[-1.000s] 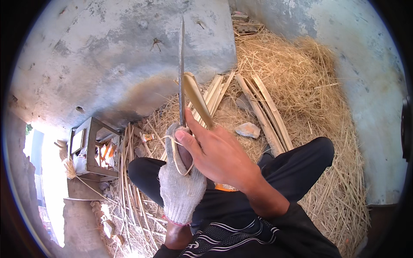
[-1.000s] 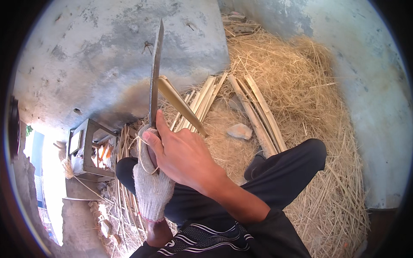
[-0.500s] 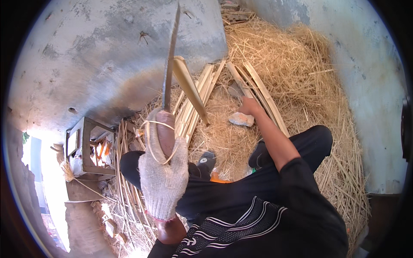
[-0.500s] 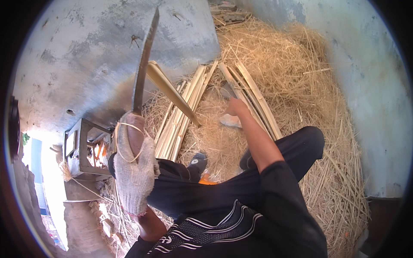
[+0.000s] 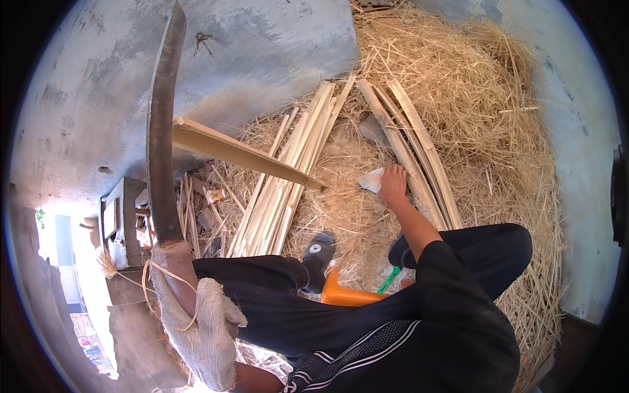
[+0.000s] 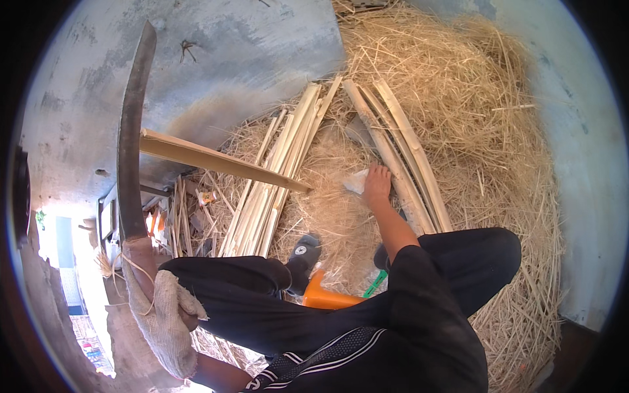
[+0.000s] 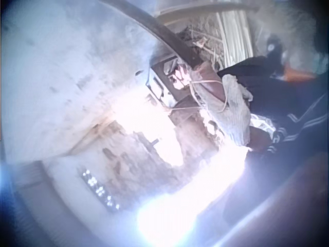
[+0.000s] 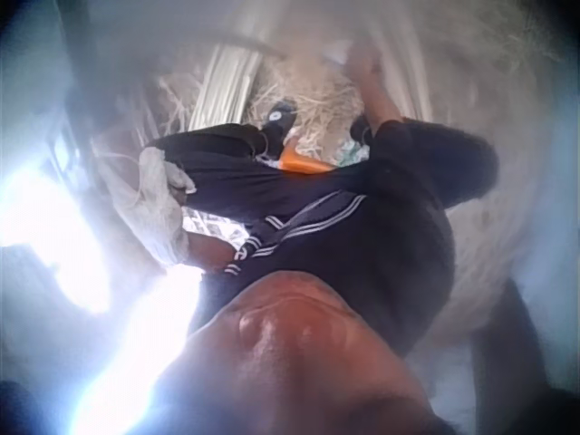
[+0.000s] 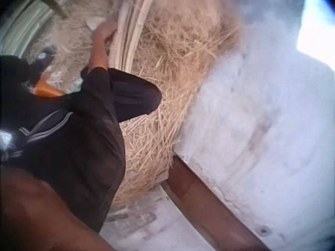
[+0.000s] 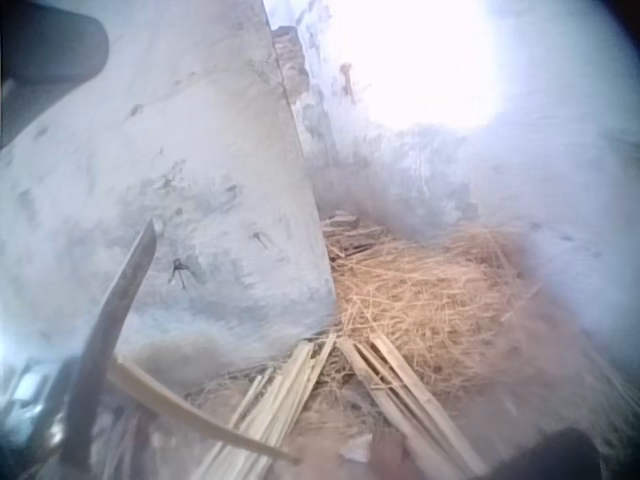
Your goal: The person sits on a straw-covered floor and uses a large knife to split bamboo poles into thin strips. They hold the bamboo with a gloved left hand and strike the knife with a stone in their right hand to drive the blade through the material. The resulting strips are placed in a pile on the floor.
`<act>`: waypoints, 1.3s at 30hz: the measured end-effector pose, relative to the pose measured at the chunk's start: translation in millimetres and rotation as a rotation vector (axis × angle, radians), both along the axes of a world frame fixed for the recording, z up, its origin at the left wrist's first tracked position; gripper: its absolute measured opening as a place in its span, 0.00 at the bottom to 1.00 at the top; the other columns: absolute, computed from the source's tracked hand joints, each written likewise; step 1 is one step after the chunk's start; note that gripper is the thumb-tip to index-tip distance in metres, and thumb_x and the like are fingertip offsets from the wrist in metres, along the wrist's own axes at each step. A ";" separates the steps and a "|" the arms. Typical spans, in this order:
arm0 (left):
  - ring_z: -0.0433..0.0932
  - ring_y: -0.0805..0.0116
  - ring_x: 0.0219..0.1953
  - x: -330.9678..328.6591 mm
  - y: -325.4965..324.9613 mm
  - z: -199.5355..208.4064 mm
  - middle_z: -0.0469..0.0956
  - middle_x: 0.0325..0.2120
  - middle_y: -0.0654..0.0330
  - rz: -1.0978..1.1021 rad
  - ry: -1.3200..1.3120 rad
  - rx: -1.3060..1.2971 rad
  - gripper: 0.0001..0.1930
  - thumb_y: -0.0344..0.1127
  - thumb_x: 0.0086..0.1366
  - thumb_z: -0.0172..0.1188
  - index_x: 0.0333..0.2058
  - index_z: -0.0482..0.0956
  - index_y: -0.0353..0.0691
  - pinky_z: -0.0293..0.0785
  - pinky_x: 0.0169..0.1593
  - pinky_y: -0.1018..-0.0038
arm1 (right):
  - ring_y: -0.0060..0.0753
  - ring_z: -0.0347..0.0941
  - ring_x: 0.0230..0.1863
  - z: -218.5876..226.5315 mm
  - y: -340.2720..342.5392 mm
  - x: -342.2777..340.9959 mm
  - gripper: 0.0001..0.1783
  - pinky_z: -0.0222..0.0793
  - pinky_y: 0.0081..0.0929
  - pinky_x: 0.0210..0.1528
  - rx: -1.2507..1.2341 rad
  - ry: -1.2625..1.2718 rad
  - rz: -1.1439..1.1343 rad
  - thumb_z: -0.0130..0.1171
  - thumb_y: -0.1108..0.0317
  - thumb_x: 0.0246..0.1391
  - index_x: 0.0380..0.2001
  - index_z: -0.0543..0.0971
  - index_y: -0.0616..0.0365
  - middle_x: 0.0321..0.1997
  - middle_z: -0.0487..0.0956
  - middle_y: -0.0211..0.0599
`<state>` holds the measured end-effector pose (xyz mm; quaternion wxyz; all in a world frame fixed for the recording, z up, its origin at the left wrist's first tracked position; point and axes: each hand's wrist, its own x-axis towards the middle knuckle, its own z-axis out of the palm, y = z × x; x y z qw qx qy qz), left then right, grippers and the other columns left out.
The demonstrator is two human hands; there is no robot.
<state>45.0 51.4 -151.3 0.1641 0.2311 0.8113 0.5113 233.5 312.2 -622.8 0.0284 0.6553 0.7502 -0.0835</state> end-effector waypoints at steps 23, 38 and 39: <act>0.82 0.46 0.30 -18.7 -12.4 23.1 0.78 0.45 0.46 -0.473 0.573 -0.133 0.34 0.31 0.60 0.63 0.65 0.65 0.46 0.80 0.34 0.61 | 0.50 0.81 0.45 454.8 54.0 -45.2 0.42 0.82 0.52 0.49 -0.025 1.327 -0.047 0.65 0.64 0.57 0.69 0.55 0.51 0.55 0.76 0.58; 0.82 0.40 0.27 -25.0 -15.3 43.3 0.79 0.20 0.43 -0.463 0.509 -0.147 0.29 0.40 0.60 0.64 0.58 0.69 0.36 0.79 0.31 0.55 | 0.20 0.69 0.16 578.2 17.6 -101.5 0.36 0.77 0.33 0.33 0.399 0.422 0.676 0.61 0.40 0.59 0.65 0.71 0.48 0.23 0.81 0.36; 0.82 0.40 0.28 -28.6 -14.7 37.9 0.79 0.21 0.42 -0.491 0.491 -0.147 0.29 0.40 0.60 0.64 0.59 0.69 0.36 0.79 0.32 0.54 | 0.23 0.74 0.20 582.4 11.3 -102.3 0.35 0.80 0.37 0.38 0.355 0.464 0.604 0.61 0.43 0.60 0.65 0.70 0.46 0.28 0.84 0.39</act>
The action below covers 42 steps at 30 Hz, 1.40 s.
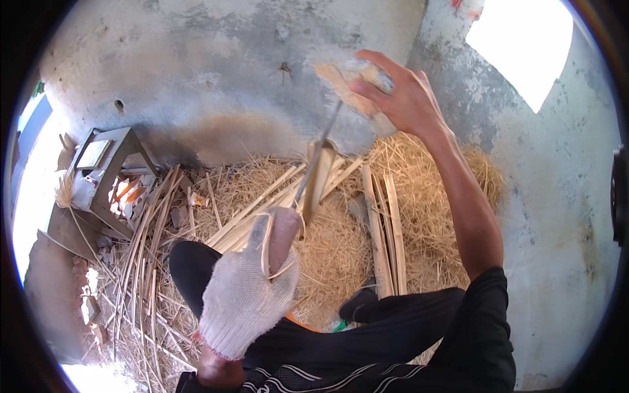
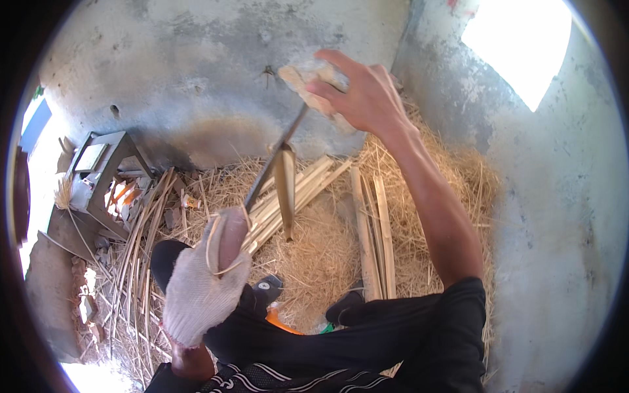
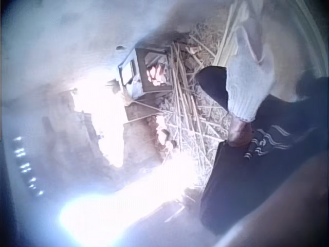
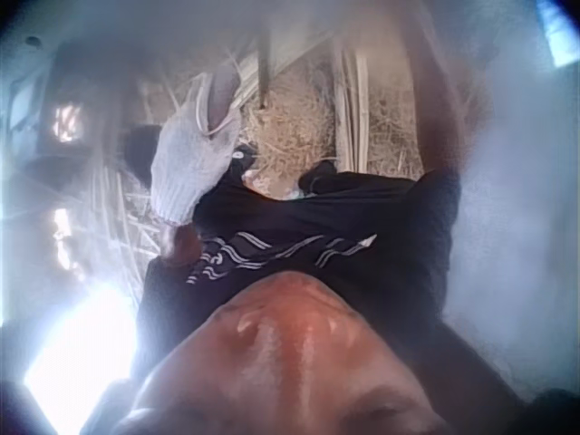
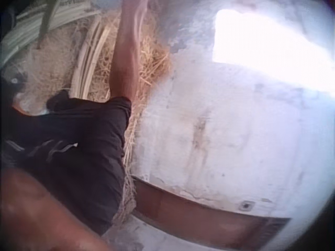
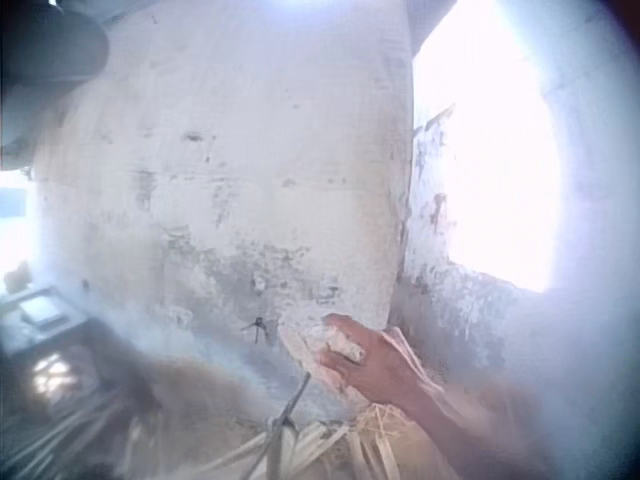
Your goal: The person sits on a straw-covered floor and uses a large knife to split bamboo poles into thin strips. They hold the bamboo with a gloved left hand and strike the knife with a stone in their right hand to drive the blade through the material. The resulting strips are placed in a pile on the floor.
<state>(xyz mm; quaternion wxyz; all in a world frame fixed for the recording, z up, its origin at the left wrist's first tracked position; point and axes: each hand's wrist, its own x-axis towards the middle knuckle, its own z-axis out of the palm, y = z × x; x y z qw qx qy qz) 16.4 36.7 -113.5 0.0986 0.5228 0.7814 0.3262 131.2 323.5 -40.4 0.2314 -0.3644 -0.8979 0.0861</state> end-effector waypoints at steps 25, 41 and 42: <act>0.80 0.44 0.22 2.4 -7.0 -15.9 0.80 0.21 0.47 0.045 -0.077 0.052 0.25 0.37 0.64 0.61 0.59 0.68 0.48 0.76 0.25 0.57 | 0.49 0.78 0.51 33.0 -41.2 49.1 0.41 0.88 0.45 0.37 0.184 1.217 0.333 0.68 0.67 0.56 0.65 0.54 0.66 0.58 0.69 0.59; 0.80 0.42 0.25 -10.1 -6.7 -43.5 0.79 0.20 0.47 -0.054 -0.091 -0.100 0.21 0.35 0.59 0.62 0.51 0.70 0.45 0.76 0.29 0.53 | 0.50 0.59 0.72 -65.7 -9.3 47.5 0.60 0.58 0.61 0.71 -0.082 0.308 0.042 0.82 0.54 0.34 0.71 0.59 0.35 0.73 0.61 0.48; 0.80 0.42 0.25 -7.7 -5.9 -44.8 0.79 0.20 0.46 -0.068 -0.122 -0.099 0.21 0.35 0.59 0.62 0.51 0.70 0.45 0.76 0.29 0.53 | 0.50 0.59 0.72 -68.0 -12.3 52.0 0.60 0.60 0.61 0.70 -0.106 0.341 0.042 0.81 0.54 0.34 0.71 0.59 0.36 0.73 0.61 0.47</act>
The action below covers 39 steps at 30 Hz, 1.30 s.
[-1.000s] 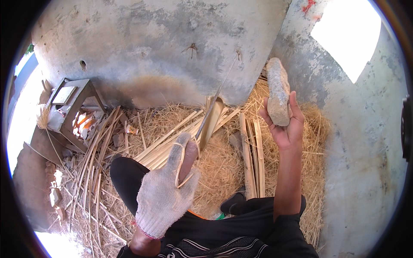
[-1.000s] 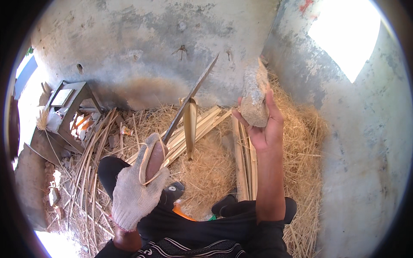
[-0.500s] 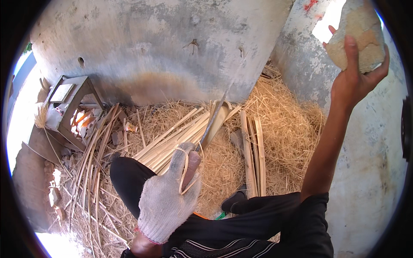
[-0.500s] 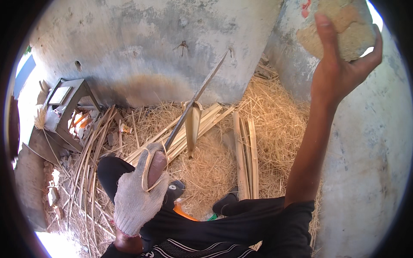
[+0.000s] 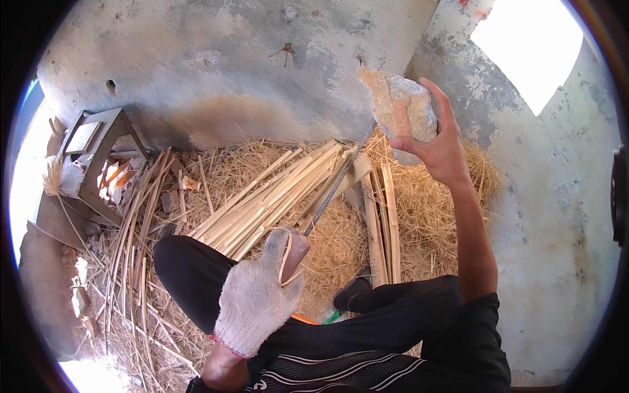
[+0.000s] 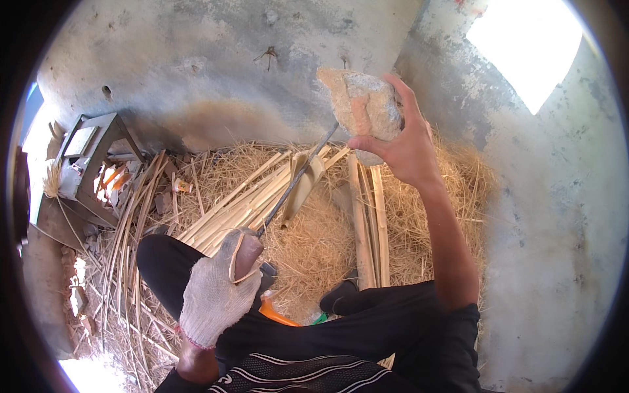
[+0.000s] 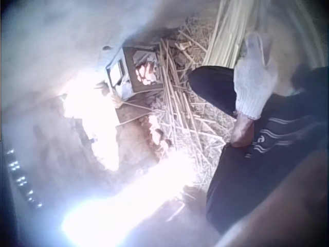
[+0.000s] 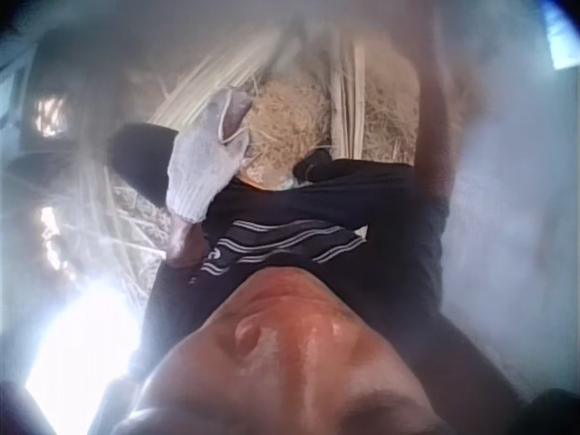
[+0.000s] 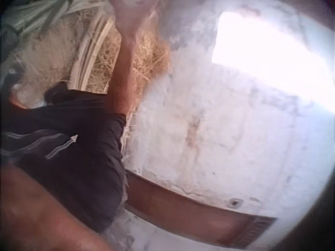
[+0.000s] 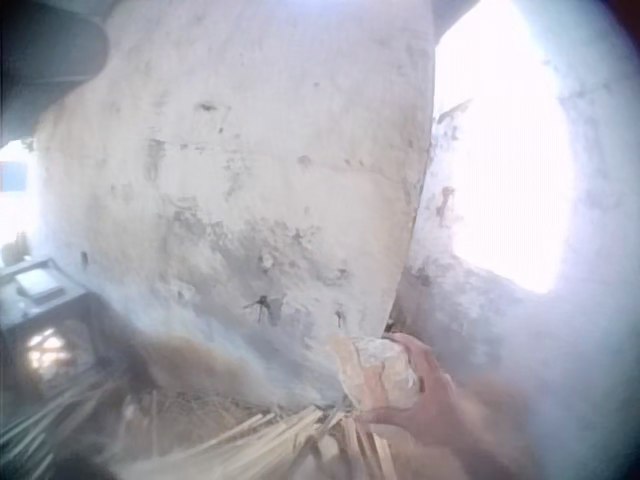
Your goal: The person sits on a straw-covered floor and uses a large knife to split bamboo poles into thin strips. They hold the bamboo with a gloved left hand and strike the knife with a stone in their right hand to drive the blade through the material. The resulting strips are placed in a pile on the floor.
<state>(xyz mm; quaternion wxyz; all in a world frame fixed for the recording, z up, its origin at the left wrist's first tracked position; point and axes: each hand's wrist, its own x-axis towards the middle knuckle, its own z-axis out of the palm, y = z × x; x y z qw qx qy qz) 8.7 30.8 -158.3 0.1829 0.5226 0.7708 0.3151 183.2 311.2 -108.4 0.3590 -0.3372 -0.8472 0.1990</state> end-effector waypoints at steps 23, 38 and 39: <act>0.81 0.37 0.33 1.1 21.0 -58.5 0.80 0.26 0.39 0.048 -0.065 -0.139 0.20 0.37 0.54 0.61 0.45 0.76 0.33 0.77 0.40 0.49 | 0.45 0.66 0.67 -4.2 9.1 29.7 0.41 0.78 0.48 0.57 0.061 0.254 0.046 0.68 0.53 0.55 0.70 0.63 0.42 0.72 0.64 0.44; 0.79 0.37 0.42 16.5 16.0 -116.3 0.81 0.33 0.39 0.020 -0.124 -0.405 0.22 0.49 0.68 0.47 0.35 0.82 0.36 0.74 0.48 0.49 | 0.49 0.72 0.64 -112.3 4.2 19.5 0.37 0.68 0.53 0.66 -0.387 -0.191 -0.024 0.63 0.58 0.59 0.70 0.62 0.27 0.71 0.67 0.40; 0.79 0.37 0.42 13.4 21.7 -118.6 0.81 0.33 0.39 0.016 -0.115 -0.413 0.22 0.49 0.67 0.48 0.35 0.82 0.36 0.74 0.48 0.49 | 0.47 0.71 0.64 -107.7 8.6 25.9 0.38 0.68 0.57 0.66 -0.394 -0.136 -0.037 0.62 0.60 0.60 0.71 0.61 0.27 0.71 0.66 0.39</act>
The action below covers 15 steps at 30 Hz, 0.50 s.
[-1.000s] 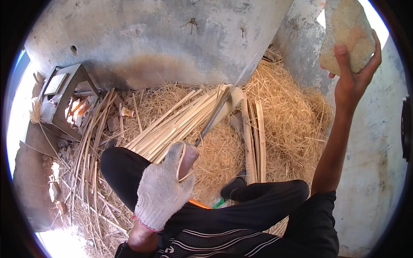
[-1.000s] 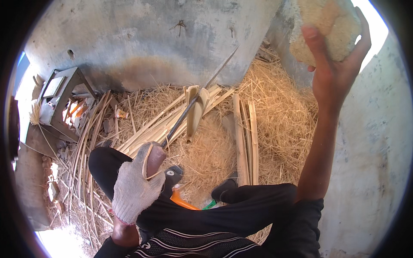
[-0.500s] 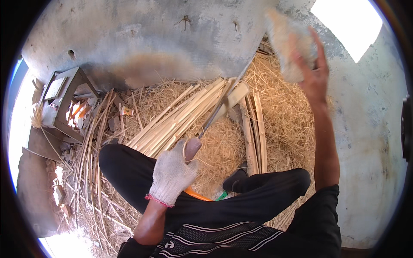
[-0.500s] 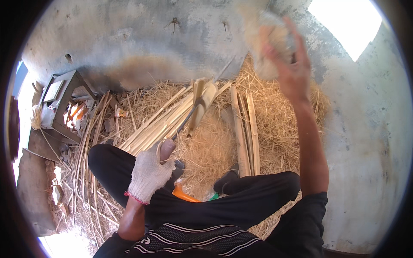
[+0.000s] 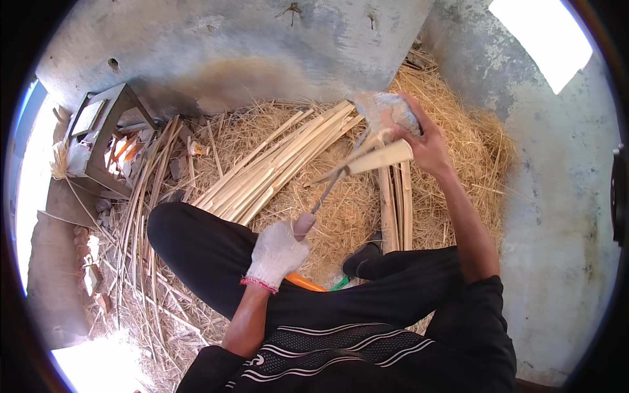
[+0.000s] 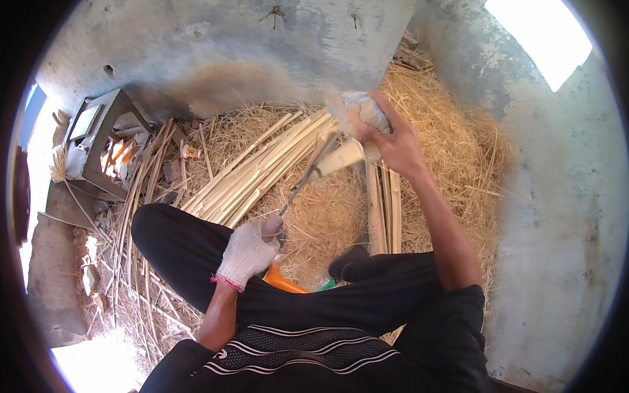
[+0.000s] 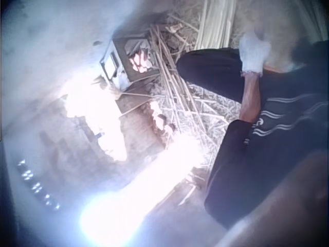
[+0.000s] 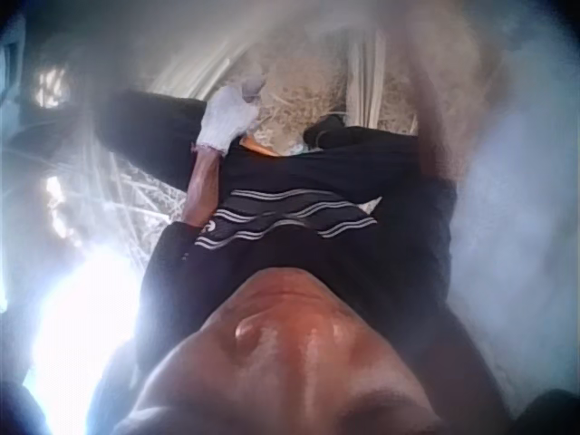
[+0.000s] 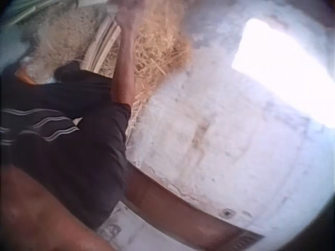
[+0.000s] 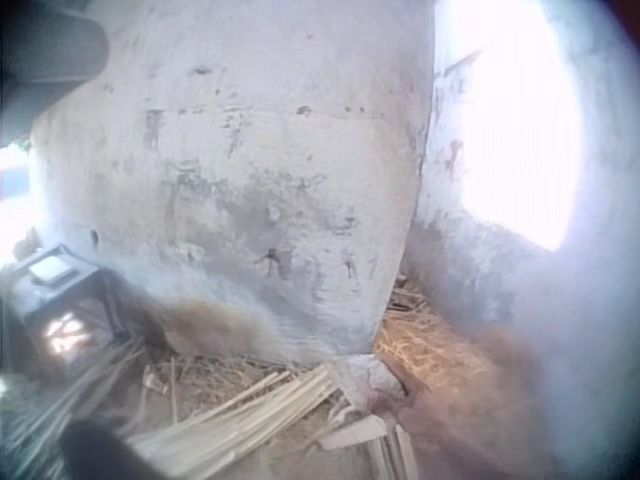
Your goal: The person sits on a straw-covered floor and uses a large knife to split bamboo poles into thin strips. They hold the bamboo with a gloved left hand and strike the knife with a stone in their right hand to drive the blade through the material. The resulting strips are placed in a pile on the floor.
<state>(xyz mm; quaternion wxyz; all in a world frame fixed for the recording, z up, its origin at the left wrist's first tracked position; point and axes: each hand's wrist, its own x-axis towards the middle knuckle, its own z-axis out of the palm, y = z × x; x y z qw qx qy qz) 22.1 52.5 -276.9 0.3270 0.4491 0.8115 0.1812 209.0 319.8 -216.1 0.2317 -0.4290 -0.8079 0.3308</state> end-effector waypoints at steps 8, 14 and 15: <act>0.79 0.35 0.42 -27.5 15.4 25.7 0.80 0.33 0.36 0.054 0.014 -0.112 0.22 0.50 0.63 0.53 0.33 0.82 0.33 0.74 0.47 0.49 | 0.53 0.67 0.66 105.3 20.9 -6.8 0.35 0.66 0.59 0.65 0.664 0.672 -0.076 0.58 0.57 0.64 0.71 0.60 0.38 0.73 0.58 0.47; 0.80 0.37 0.42 -25.8 19.8 3.6 0.80 0.34 0.33 0.008 -0.001 -0.194 0.23 0.49 0.64 0.52 0.34 0.83 0.31 0.75 0.47 0.50 | 0.29 0.76 0.25 -80.7 25.3 -43.9 0.37 0.73 0.24 0.26 0.385 -0.356 0.256 0.58 0.47 0.58 0.70 0.63 0.30 0.39 0.86 0.41; 0.80 0.37 0.42 -24.5 16.9 -12.8 0.80 0.34 0.34 0.007 0.036 -0.165 0.23 0.48 0.64 0.52 0.34 0.83 0.30 0.75 0.47 0.50 | 0.36 0.78 0.27 -85.3 25.6 -44.6 0.38 0.74 0.30 0.32 0.286 -0.289 0.257 0.59 0.48 0.57 0.70 0.63 0.31 0.40 0.85 0.44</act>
